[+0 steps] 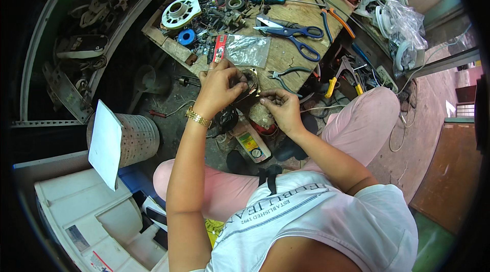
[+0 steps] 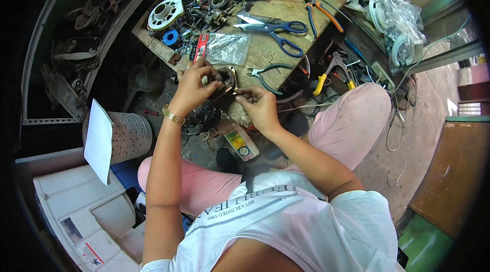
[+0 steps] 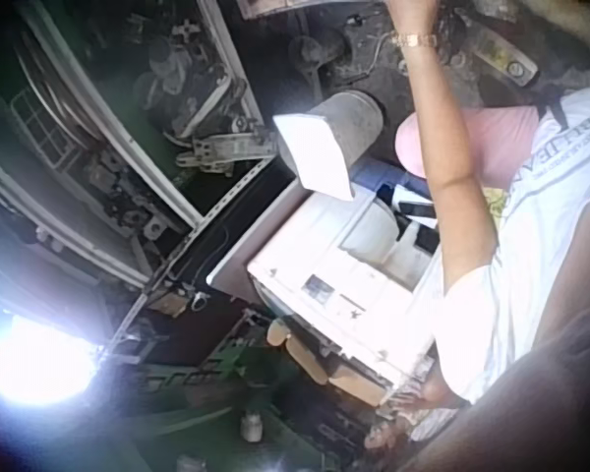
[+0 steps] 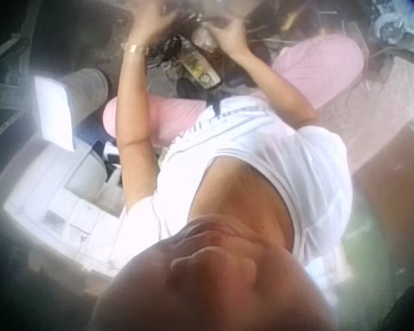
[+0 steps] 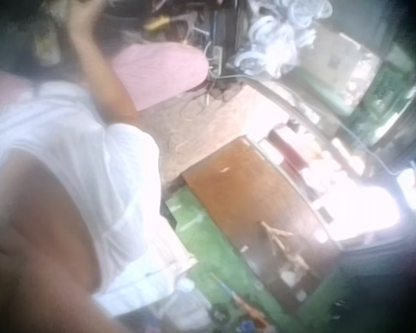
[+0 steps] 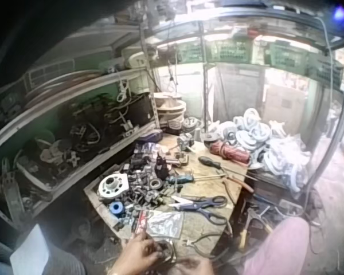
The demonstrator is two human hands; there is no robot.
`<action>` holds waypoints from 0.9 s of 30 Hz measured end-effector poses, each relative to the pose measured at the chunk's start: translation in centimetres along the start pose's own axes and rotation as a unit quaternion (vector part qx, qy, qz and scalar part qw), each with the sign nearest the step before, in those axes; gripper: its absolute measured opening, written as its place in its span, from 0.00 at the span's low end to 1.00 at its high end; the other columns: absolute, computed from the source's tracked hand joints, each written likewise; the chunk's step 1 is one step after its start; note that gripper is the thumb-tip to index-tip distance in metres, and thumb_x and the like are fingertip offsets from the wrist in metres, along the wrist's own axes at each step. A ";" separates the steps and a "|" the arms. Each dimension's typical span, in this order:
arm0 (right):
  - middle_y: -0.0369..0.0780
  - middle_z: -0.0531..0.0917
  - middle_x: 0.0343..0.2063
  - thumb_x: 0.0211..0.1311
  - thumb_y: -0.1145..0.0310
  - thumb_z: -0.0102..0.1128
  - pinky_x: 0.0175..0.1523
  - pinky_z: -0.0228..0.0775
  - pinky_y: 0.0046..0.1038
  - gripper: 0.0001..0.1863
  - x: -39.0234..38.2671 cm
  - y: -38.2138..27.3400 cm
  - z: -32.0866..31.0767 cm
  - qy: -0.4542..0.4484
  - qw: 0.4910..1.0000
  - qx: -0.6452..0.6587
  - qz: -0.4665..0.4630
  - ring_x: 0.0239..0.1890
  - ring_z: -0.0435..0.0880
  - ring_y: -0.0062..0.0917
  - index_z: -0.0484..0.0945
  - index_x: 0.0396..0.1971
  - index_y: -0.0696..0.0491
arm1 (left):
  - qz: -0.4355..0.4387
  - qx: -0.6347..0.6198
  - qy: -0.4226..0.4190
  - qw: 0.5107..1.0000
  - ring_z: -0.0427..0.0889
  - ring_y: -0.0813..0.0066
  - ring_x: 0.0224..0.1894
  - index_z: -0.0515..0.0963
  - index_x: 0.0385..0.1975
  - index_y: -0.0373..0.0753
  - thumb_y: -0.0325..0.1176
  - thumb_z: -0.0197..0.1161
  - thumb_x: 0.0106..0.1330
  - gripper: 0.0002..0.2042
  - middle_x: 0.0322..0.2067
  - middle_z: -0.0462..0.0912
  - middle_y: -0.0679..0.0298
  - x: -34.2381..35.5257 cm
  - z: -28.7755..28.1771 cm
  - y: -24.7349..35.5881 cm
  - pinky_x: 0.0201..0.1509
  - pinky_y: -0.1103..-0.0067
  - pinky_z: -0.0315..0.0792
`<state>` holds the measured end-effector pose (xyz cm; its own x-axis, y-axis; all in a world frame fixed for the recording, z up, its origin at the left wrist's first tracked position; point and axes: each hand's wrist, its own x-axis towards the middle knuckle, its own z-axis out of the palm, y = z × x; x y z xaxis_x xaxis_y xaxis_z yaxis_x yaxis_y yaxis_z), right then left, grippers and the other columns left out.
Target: The person works on a motor stator by hand, using a small screwdriver and a red tool to manipulate internal wires and components on a cluttered wooden workbench.
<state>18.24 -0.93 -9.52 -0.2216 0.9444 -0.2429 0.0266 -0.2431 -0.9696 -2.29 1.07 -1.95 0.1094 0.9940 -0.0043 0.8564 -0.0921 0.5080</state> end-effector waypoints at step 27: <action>0.39 0.83 0.22 0.54 0.76 0.69 0.25 0.66 0.23 0.06 -0.4 0.7 -0.9 0.068 0.957 -0.175 -0.222 0.17 0.75 0.16 0.84 0.31 0.59 | -0.024 0.125 0.112 0.986 0.70 0.54 0.55 0.84 0.36 0.47 0.40 0.68 0.56 0.10 0.51 0.75 0.60 -0.6 2.8 -0.8 0.54 0.51 0.60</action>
<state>19.21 -1.31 -10.10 -0.1597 0.9629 0.2176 0.2897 0.2565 -0.9221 -1.61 0.37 -4.72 -0.0254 0.9832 0.1809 0.9583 -0.0276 0.2845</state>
